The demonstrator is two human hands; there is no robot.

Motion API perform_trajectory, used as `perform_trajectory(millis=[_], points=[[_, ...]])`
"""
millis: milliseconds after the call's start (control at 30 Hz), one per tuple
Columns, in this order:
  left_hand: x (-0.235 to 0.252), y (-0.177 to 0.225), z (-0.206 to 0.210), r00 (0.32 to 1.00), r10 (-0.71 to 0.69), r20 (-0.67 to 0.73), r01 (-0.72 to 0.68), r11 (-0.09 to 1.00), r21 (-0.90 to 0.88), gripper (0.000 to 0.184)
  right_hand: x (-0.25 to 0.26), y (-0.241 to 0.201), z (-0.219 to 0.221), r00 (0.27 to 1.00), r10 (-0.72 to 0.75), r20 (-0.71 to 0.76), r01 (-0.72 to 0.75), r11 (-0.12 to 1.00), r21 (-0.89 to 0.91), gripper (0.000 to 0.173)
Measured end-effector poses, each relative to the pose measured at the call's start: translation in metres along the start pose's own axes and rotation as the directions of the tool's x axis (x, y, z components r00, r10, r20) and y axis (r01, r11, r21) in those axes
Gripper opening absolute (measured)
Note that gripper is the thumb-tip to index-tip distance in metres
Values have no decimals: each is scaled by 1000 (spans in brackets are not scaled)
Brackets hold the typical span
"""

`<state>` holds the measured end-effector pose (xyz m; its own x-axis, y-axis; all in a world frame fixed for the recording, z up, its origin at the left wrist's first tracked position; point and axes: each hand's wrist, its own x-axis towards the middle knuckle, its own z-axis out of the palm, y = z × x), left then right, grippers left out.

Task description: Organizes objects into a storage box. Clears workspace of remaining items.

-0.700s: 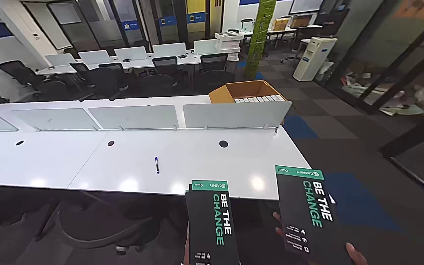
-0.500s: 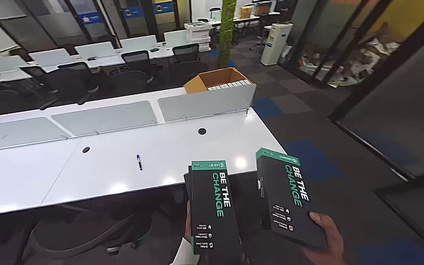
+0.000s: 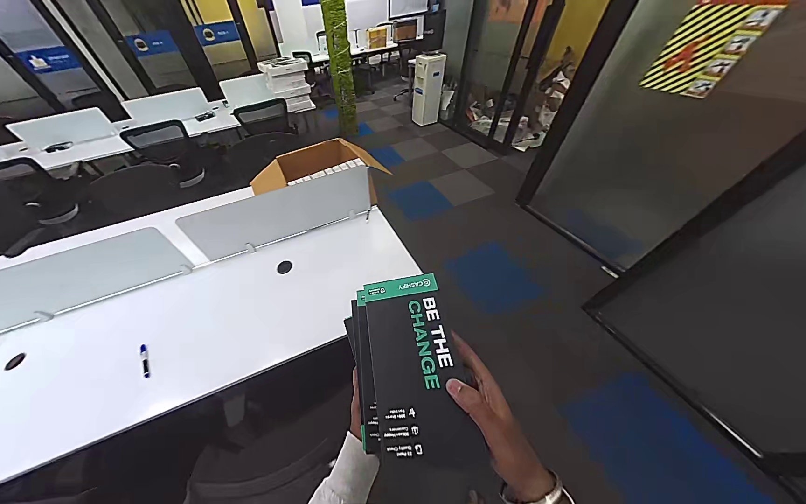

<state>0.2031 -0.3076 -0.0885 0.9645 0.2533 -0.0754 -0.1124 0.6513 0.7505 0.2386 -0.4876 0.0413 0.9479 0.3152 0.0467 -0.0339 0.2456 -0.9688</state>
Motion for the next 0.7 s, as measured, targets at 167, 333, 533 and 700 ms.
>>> perform_trajectory(millis=[167, 333, 533, 700], points=[[20, -51, 110, 978, -176, -115, 163, 979, -120, 53, 26, -11, -120, 996, 79, -34, -84, 980, -183, 82], [75, -127, 154, 969, -223, -111, 217, 974, -64, 53, 58, -17, -202, 984, 178, -8, -174, 970, 170, 105], [174, -173, 202, 945, -143, -293, 209, 956, 207, 47, 149, -16, -271, 963, 269, 8, -267, 953, 147, 104], [300, -224, 210, 958, -104, -267, 164, 963, 216, 53, 272, 2, -333, 987, 153, 55, -156, 986, 57, 103]])
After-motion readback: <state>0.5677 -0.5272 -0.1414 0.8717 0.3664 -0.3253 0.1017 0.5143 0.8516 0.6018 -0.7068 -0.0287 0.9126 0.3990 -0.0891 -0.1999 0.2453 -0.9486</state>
